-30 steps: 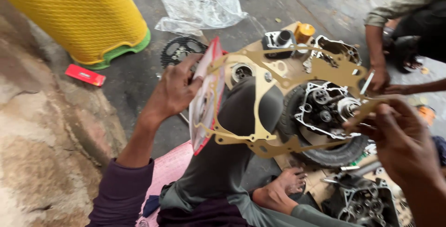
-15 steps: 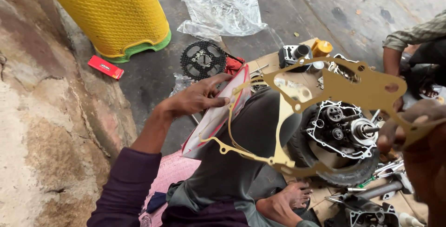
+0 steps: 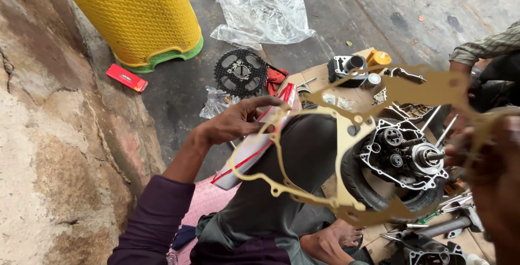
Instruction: Replacing engine gaskets and inspecting internal engine components.
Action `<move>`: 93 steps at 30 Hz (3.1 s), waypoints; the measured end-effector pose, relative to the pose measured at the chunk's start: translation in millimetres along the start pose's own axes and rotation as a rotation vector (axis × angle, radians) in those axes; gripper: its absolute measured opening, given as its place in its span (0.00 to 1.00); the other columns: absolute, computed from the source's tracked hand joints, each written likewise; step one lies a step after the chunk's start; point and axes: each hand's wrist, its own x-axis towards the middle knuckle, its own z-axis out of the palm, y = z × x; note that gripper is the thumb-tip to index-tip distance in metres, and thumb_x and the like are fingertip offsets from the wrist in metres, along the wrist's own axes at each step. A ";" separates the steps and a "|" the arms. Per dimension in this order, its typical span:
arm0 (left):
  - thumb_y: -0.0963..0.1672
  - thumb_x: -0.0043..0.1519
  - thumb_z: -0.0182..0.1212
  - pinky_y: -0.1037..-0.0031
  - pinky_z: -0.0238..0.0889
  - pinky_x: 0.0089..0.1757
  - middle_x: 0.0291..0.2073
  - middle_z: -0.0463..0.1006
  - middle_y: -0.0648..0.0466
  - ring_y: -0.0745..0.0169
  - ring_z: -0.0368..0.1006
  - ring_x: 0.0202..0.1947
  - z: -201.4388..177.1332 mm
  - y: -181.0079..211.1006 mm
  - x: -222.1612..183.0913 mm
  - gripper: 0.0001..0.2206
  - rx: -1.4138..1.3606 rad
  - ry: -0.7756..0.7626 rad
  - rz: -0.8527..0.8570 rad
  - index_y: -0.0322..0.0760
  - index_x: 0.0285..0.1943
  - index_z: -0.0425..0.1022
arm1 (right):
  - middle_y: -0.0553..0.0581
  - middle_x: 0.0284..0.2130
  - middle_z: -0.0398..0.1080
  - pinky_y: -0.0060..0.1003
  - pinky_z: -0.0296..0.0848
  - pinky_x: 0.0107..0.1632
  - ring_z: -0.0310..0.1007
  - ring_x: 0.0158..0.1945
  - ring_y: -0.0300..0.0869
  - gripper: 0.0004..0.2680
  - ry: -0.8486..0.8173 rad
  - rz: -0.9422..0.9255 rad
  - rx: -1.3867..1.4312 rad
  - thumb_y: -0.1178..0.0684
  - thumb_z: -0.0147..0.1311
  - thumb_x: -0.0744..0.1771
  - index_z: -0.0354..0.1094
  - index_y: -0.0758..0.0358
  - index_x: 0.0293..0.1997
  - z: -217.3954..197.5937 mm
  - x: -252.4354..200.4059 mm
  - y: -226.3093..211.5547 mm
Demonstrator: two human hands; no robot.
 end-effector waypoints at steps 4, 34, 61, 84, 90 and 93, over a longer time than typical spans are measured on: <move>0.44 0.65 0.66 0.81 0.63 0.32 0.33 0.77 0.61 0.80 0.68 0.30 2.7 16.7 -2.2 0.28 -0.079 0.012 0.039 0.44 0.75 0.63 | 0.60 0.37 0.70 0.41 0.77 0.42 0.75 0.39 0.45 0.08 0.202 0.113 -0.148 0.50 0.39 0.76 0.62 0.62 0.52 122.4 -35.2 -47.0; 0.35 0.58 0.64 0.71 0.64 0.30 0.29 0.81 0.50 0.65 0.74 0.24 34.5 84.7 -50.5 0.22 0.561 0.083 0.361 0.51 0.59 0.81 | 0.56 0.40 0.68 0.37 0.76 0.45 0.71 0.40 0.41 0.12 0.179 0.461 0.012 0.47 0.41 0.73 0.64 0.65 0.53 102.7 12.9 -13.1; 0.40 0.52 0.68 0.75 0.72 0.32 0.35 0.86 0.48 0.64 0.82 0.29 25.2 155.5 -121.9 0.15 0.657 0.318 0.361 0.41 0.50 0.83 | 0.57 0.38 0.72 0.37 0.79 0.47 0.77 0.44 0.41 0.05 -0.041 0.102 0.073 0.60 0.57 0.71 0.65 0.67 0.48 55.1 54.9 -27.2; 0.36 0.63 0.63 0.80 0.55 0.28 0.22 0.76 0.51 0.75 0.65 0.24 16.9 192.8 -69.0 0.14 0.872 0.544 0.315 0.37 0.56 0.82 | 0.64 0.54 0.71 0.40 0.73 0.60 0.72 0.59 0.48 0.15 -0.068 -0.181 -0.397 0.55 0.55 0.69 0.60 0.71 0.61 206.0 19.9 -66.3; 0.36 0.69 0.62 0.83 0.68 0.42 0.40 0.85 0.52 0.78 0.76 0.39 33.3 198.9 -71.3 0.13 0.675 0.502 0.431 0.37 0.61 0.80 | 0.61 0.59 0.68 0.39 0.74 0.59 0.72 0.62 0.47 0.19 -0.371 0.048 -0.270 0.50 0.48 0.69 0.54 0.65 0.67 267.2 13.8 -83.2; 0.35 0.68 0.62 0.83 0.68 0.42 0.40 0.85 0.54 0.79 0.75 0.35 36.7 212.7 -78.0 0.14 0.606 0.448 0.448 0.37 0.62 0.80 | 0.59 0.61 0.63 0.41 0.73 0.58 0.70 0.64 0.48 0.24 -0.416 0.114 -0.128 0.51 0.51 0.67 0.46 0.57 0.72 286.2 23.8 -80.9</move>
